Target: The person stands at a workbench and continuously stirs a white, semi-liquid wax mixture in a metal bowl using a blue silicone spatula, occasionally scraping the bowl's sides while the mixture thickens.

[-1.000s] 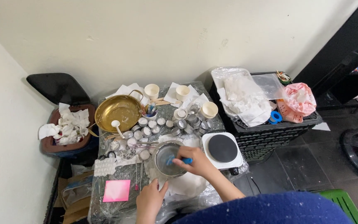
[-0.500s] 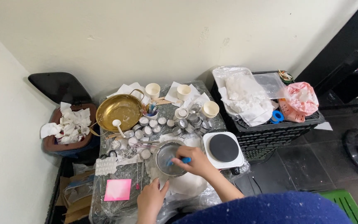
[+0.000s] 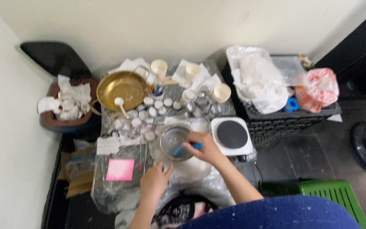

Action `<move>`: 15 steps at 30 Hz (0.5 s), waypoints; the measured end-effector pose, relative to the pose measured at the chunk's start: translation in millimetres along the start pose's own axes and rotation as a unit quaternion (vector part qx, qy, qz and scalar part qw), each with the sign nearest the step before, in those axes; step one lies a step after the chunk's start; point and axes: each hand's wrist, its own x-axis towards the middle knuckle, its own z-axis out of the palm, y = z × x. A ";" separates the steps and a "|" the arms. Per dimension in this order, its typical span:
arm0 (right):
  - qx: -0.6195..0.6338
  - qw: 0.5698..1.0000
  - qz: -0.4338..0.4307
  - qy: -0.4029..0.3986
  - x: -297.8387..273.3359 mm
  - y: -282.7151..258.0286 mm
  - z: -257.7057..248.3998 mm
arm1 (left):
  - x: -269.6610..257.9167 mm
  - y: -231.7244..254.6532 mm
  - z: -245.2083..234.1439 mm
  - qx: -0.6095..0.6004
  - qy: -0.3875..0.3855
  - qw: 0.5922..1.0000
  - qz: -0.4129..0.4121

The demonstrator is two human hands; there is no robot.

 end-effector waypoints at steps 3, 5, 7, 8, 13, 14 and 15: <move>-0.057 0.998 -0.008 0.035 3.8 -1.5 -0.5 | -7.9 -1.3 -0.7 -0.007 -0.002 1.000 0.003; -0.044 0.998 0.011 0.032 -0.7 11.7 0.7 | -3.5 0.9 -2.8 -0.019 0.004 1.000 0.003; -0.031 0.999 0.034 0.027 2.2 10.1 -1.6 | -2.2 2.7 -2.5 -0.031 0.005 1.000 0.000; -0.020 1.000 0.016 0.014 5.8 1.9 -1.5 | -3.5 0.8 -1.2 -0.026 0.006 1.000 0.002; -0.027 0.998 0.057 0.028 1.6 12.9 -1.8 | -3.9 0.6 -1.7 -0.022 0.007 1.000 0.001; -0.016 0.999 0.028 0.013 1.4 10.6 -1.2 | -3.9 1.3 -2.5 -0.026 0.006 1.000 0.000; -0.004 1.000 -0.001 -0.002 1.0 8.5 -0.8 | -3.9 2.1 -3.1 -0.030 0.005 1.000 0.000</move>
